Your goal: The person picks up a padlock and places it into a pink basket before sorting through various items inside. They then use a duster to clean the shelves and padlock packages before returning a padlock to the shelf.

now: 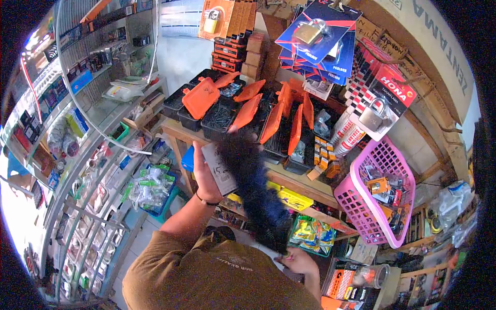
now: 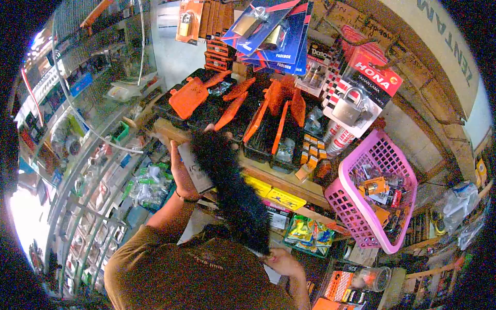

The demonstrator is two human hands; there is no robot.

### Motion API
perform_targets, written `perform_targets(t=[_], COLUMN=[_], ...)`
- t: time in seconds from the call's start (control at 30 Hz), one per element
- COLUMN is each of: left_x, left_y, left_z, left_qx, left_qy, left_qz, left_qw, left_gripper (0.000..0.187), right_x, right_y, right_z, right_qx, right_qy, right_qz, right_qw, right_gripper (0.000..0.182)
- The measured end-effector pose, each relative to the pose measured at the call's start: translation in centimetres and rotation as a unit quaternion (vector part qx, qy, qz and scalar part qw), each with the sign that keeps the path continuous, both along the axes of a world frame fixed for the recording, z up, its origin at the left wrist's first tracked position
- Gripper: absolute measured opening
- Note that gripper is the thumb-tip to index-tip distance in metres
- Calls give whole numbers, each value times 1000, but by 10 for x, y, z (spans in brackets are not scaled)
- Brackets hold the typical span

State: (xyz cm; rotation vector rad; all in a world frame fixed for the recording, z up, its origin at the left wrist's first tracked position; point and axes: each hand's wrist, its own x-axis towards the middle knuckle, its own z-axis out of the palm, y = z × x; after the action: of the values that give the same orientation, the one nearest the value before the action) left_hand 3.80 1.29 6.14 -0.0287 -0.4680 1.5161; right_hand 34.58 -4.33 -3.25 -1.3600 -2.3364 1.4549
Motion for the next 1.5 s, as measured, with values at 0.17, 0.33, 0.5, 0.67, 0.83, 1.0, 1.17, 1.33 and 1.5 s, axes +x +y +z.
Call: perform_targets(t=[0.17, 0.33, 0.5, 0.67, 0.83, 1.0, 1.17, 1.33, 1.5], left_x=[-4, -5, -1, -1, -2, -1, 2, 0, -11], left_y=[2, 11, -3, 0, 5, -1, 11, 12, 19], left_z=[0, -15, -5, -10, -18, -8, -16, -18, -13], left_qx=[87, 176, -26, 112, 100, -44, 128, 76, 97], left_qy=[199, 242, 176, 271, 278, 119, 242, 255, 120], left_qz=[60, 56, 75, 82, 75, 21, 43, 38, -17], left_qw=[974, 953, 981, 953, 952, 992, 961, 963, 988], left_gripper=[85, 89, 76, 87, 85, 85, 86, 78, 78], right_x=[7, 2, -4, -13, -1, 1, -4, -14, -12], right_y=[3, 3, -3, -8, -12, -11, -14, -18, -18], right_z=[-19, 8, 9, 19, -27, -2, -1, -14, -12], right_qx=[-26, -32, -45, -86, -28, -131, -106, -43, -88], right_qy=[45, 10, 45, 124, 104, 46, 72, 60, 0], right_qz=[-93, 81, -17, -67, 61, -124, -37, 23, -180], right_qw=[994, 996, 998, 986, 992, 983, 991, 997, 980], right_gripper=[25, 23, 29, 23, 10, 14, 10, 12, 9])
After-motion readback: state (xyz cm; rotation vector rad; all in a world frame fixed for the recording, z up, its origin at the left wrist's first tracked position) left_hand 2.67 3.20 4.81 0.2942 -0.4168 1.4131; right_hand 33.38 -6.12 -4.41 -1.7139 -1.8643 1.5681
